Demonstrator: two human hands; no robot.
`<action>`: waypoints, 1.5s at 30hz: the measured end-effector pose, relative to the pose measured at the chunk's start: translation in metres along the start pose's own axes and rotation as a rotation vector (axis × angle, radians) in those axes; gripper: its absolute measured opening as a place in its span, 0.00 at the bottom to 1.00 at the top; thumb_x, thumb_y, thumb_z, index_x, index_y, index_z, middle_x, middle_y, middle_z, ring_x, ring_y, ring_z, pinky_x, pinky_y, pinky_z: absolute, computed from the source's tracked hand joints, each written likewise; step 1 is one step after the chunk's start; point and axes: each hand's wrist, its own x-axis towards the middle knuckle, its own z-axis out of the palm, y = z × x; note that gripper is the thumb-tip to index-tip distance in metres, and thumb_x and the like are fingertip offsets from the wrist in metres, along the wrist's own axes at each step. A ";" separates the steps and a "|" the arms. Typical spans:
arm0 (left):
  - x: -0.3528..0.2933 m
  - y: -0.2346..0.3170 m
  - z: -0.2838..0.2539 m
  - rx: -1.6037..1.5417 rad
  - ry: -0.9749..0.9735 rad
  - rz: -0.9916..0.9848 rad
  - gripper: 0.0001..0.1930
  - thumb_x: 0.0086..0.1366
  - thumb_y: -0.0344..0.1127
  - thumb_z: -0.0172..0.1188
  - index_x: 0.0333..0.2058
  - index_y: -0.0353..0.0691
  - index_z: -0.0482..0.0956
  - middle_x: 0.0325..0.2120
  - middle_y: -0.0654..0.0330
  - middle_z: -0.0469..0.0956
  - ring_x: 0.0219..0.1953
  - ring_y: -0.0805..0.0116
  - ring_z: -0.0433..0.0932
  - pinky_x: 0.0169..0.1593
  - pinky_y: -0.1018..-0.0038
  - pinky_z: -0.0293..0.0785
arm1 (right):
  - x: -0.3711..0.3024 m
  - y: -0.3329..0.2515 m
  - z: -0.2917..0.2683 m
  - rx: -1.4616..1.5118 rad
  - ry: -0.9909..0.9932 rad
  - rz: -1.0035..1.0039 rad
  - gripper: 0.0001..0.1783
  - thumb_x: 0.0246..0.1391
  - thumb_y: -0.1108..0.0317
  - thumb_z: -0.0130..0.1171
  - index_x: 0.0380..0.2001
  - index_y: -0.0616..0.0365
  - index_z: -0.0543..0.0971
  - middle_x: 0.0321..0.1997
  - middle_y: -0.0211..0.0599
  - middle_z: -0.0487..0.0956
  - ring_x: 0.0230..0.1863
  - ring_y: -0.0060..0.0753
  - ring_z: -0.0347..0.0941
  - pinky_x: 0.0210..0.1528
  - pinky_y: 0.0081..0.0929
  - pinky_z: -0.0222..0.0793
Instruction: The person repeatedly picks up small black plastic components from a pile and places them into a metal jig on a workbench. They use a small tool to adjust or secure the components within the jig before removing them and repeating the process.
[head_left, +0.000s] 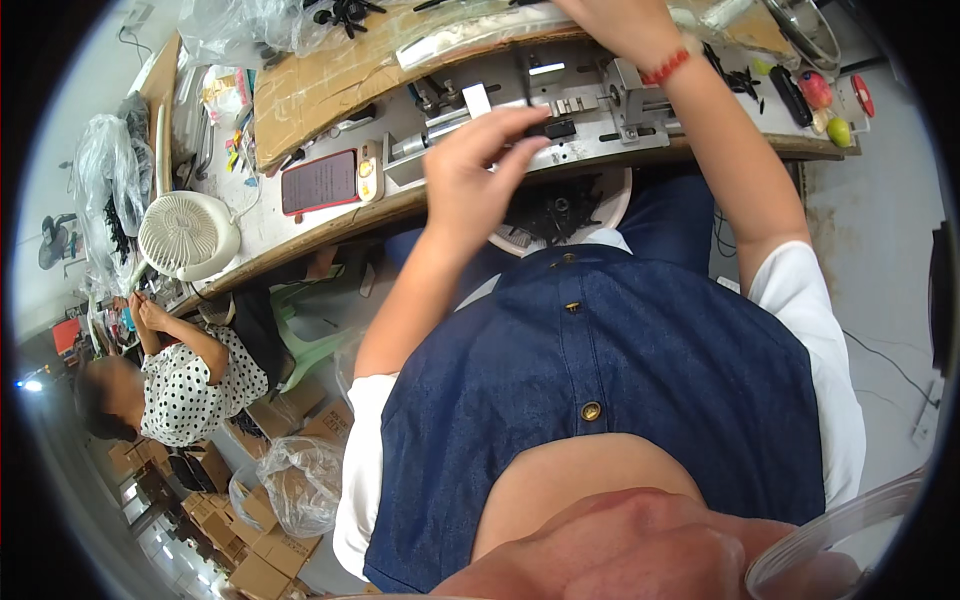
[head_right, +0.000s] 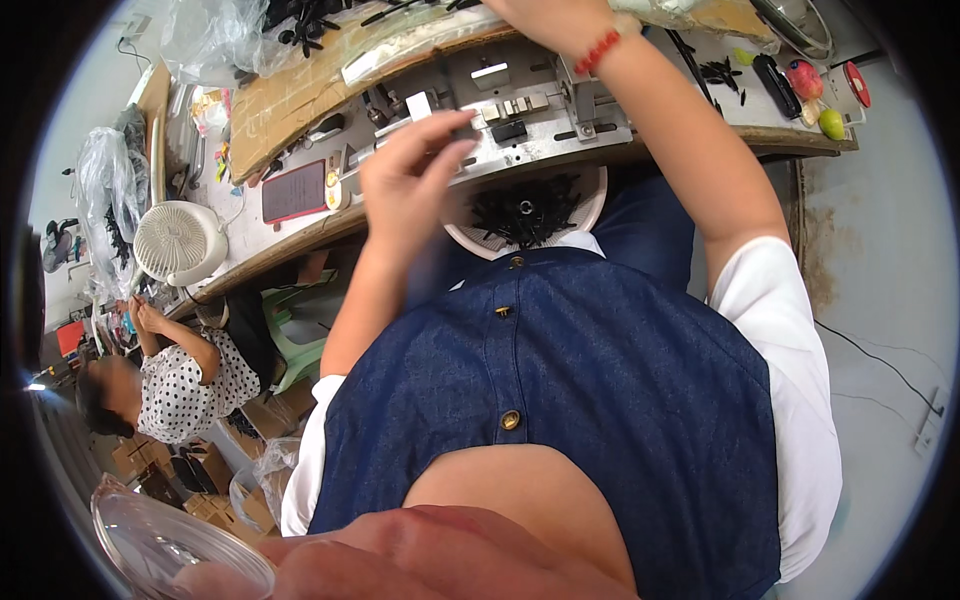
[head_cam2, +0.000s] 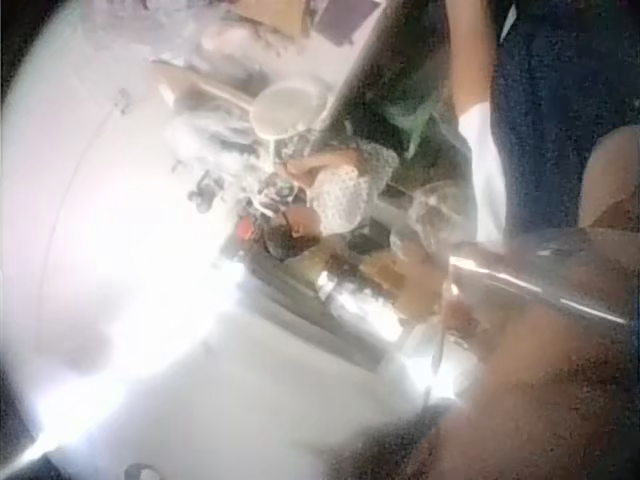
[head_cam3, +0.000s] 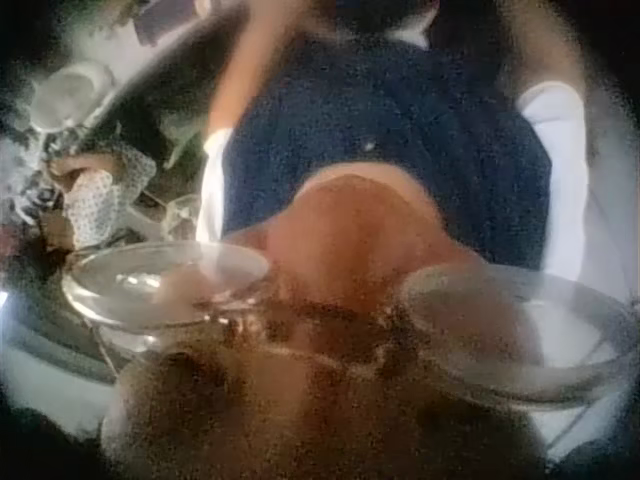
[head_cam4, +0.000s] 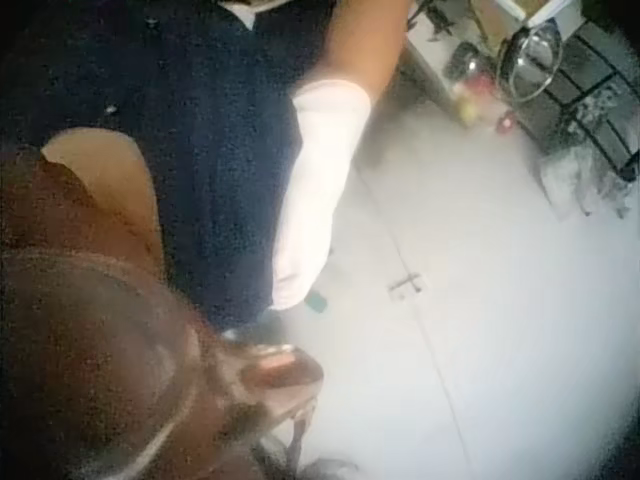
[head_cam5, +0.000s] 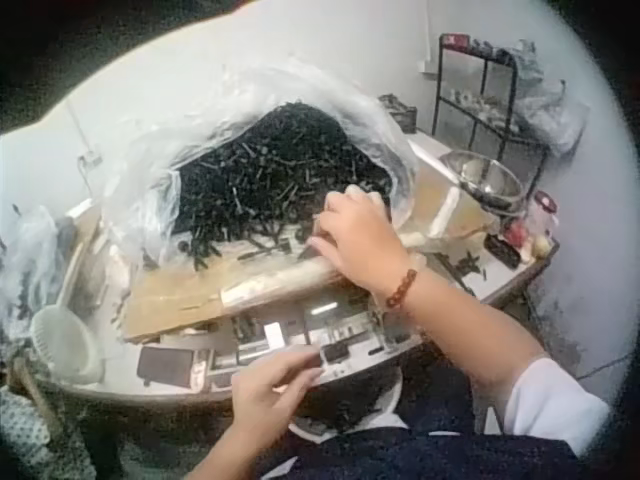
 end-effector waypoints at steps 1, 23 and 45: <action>-0.007 -0.001 0.009 0.082 -0.019 0.048 0.14 0.61 0.23 0.70 0.46 0.38 0.87 0.38 0.60 0.86 0.36 0.76 0.82 0.40 0.79 0.78 | 0.007 0.006 0.008 -0.113 -0.036 -0.028 0.07 0.54 0.63 0.65 0.27 0.53 0.84 0.36 0.34 0.78 0.44 0.44 0.71 0.49 0.44 0.62; -0.020 -0.036 0.057 0.436 0.049 0.150 0.15 0.62 0.33 0.71 0.48 0.46 0.87 0.52 0.61 0.84 0.40 0.62 0.87 0.43 0.70 0.84 | -0.069 -0.023 -0.056 0.981 0.019 0.549 0.15 0.62 0.70 0.64 0.51 0.60 0.80 0.45 0.33 0.82 0.46 0.28 0.76 0.49 0.28 0.71; 0.152 -0.012 -0.024 0.930 0.043 -0.023 0.18 0.63 0.51 0.67 0.35 0.39 0.86 0.37 0.49 0.82 0.43 0.47 0.82 0.49 0.55 0.77 | -0.143 -0.062 -0.008 0.122 -0.257 -0.141 0.12 0.54 0.70 0.60 0.43 0.53 0.80 0.58 0.31 0.78 0.55 0.40 0.71 0.56 0.38 0.69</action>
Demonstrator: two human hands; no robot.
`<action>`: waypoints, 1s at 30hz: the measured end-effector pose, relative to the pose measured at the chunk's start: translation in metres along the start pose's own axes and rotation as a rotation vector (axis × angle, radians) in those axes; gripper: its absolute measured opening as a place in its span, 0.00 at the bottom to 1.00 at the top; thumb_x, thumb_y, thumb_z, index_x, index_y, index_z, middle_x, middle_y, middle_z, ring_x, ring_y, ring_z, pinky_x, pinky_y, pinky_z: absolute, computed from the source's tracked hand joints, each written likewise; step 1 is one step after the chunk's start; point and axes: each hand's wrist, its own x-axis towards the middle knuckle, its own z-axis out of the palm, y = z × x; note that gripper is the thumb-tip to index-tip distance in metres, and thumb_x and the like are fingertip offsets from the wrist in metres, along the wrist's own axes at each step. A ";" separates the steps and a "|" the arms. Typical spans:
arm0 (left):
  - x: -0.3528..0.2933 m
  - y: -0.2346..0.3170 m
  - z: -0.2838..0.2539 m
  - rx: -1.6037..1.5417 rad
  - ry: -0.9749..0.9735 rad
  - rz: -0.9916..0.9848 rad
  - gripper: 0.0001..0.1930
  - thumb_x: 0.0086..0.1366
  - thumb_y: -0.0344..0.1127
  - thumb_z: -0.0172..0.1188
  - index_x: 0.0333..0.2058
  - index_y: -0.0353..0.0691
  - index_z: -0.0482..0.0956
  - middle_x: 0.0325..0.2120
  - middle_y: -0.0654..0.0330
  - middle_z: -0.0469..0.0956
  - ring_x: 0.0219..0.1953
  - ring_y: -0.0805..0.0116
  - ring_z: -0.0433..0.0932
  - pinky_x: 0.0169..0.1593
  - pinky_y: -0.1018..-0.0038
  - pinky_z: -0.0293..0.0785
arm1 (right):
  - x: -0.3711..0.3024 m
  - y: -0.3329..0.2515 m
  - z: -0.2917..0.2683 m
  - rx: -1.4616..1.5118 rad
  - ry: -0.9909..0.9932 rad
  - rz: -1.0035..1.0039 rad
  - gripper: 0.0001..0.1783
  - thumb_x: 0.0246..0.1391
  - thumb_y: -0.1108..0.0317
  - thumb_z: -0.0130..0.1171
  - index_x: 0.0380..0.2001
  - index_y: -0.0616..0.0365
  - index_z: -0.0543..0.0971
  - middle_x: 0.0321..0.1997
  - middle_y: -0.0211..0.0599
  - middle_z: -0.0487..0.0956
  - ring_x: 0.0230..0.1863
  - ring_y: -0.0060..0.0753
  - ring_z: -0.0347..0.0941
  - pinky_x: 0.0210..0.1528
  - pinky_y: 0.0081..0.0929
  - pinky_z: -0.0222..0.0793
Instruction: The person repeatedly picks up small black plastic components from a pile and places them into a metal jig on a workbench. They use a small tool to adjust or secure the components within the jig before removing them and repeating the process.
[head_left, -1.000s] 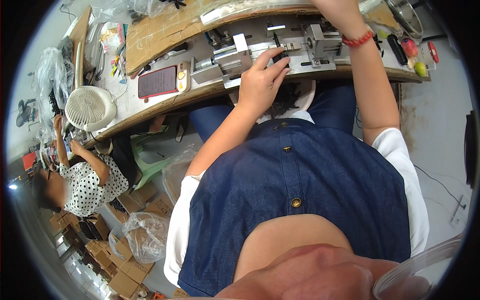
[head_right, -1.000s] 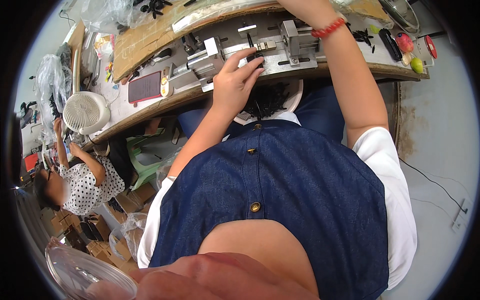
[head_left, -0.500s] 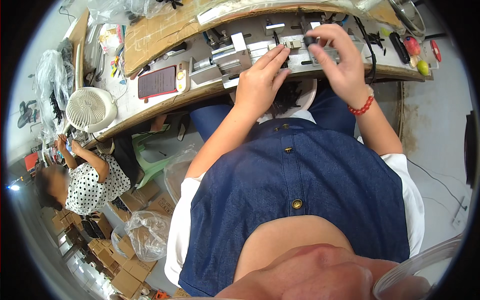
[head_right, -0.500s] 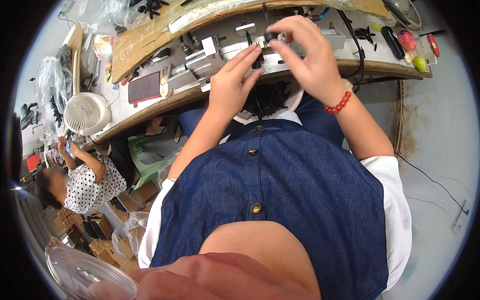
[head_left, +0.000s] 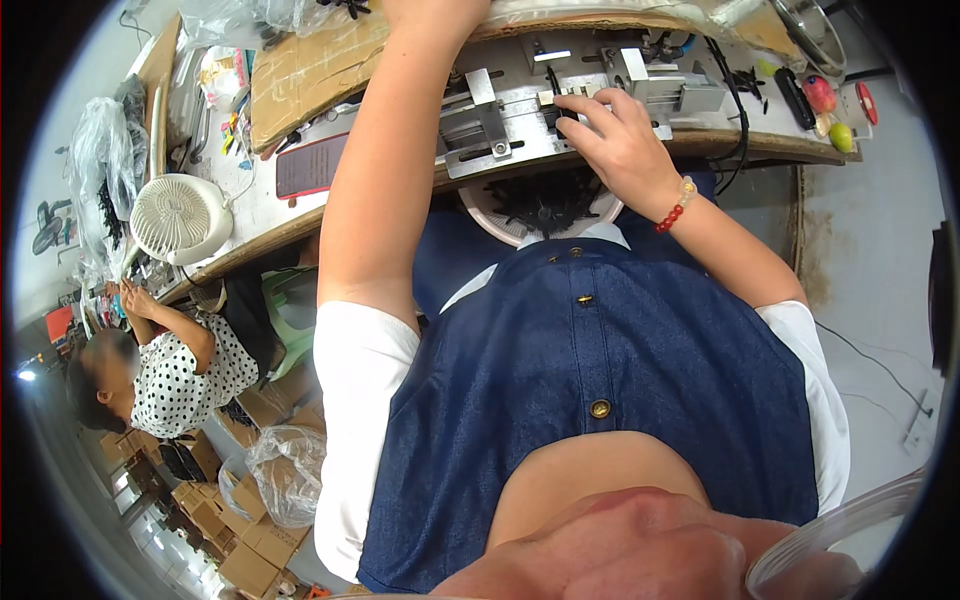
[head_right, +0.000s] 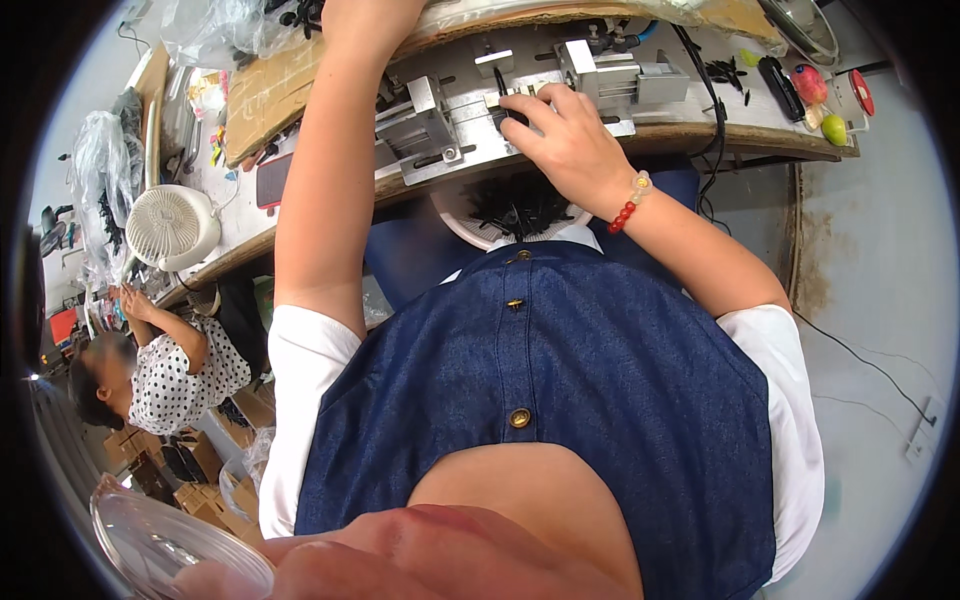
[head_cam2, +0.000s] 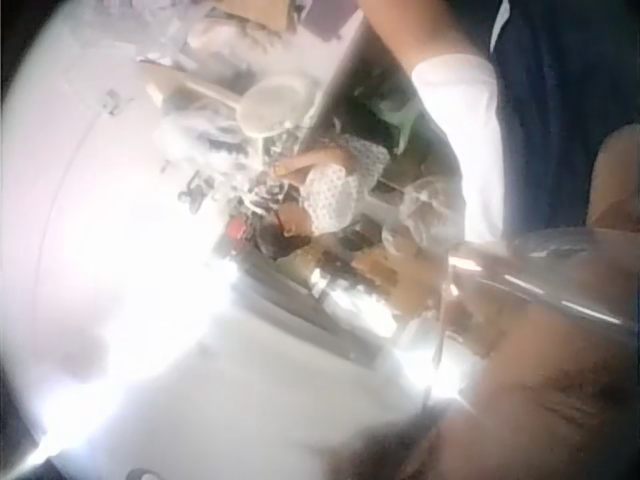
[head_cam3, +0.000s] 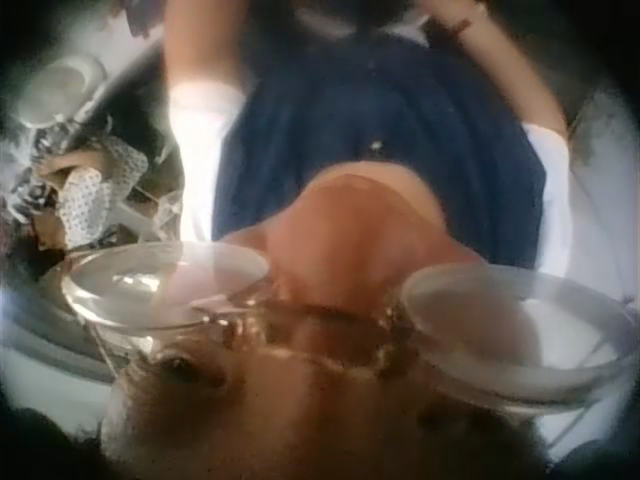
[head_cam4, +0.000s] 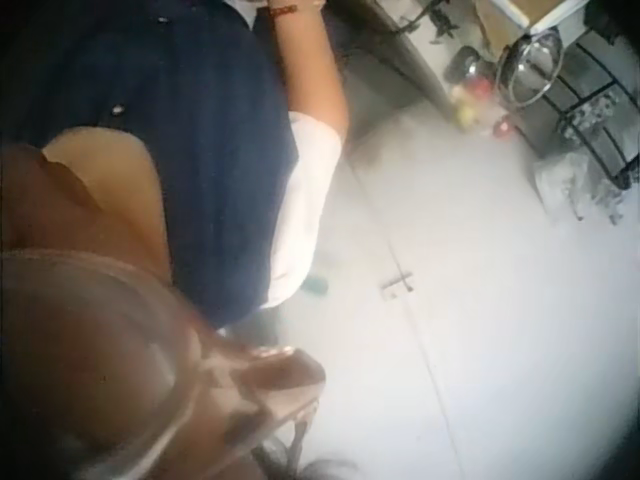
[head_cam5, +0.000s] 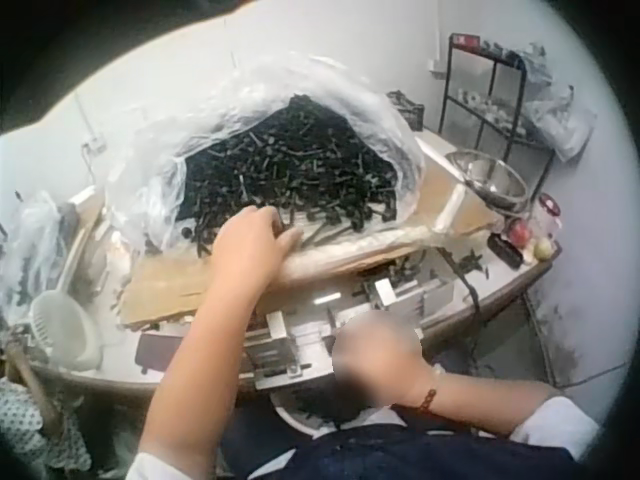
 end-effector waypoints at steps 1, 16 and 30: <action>0.000 0.005 0.000 -0.006 0.002 0.015 0.18 0.63 0.50 0.67 0.35 0.39 0.85 0.37 0.49 0.82 0.43 0.47 0.81 0.49 0.55 0.77 | -0.002 0.001 0.000 -0.010 0.003 0.007 0.12 0.54 0.70 0.60 0.43 0.53 0.80 0.57 0.31 0.78 0.55 0.40 0.71 0.55 0.37 0.69; -0.138 0.031 0.007 -0.681 0.179 0.185 0.12 0.59 0.24 0.72 0.43 0.38 0.88 0.36 0.57 0.82 0.32 0.72 0.83 0.35 0.77 0.83 | 0.110 0.132 -0.049 -0.007 0.001 0.142 0.07 0.55 0.72 0.63 0.38 0.60 0.83 0.40 0.39 0.80 0.48 0.50 0.72 0.53 0.41 0.69; -0.177 0.036 0.065 -0.533 0.065 0.175 0.12 0.61 0.30 0.71 0.45 0.46 0.87 0.54 0.60 0.83 0.35 0.65 0.87 0.39 0.72 0.84 | 0.087 0.096 -0.081 0.391 0.143 0.099 0.07 0.67 0.70 0.57 0.42 0.62 0.79 0.38 0.40 0.77 0.41 0.38 0.74 0.47 0.29 0.69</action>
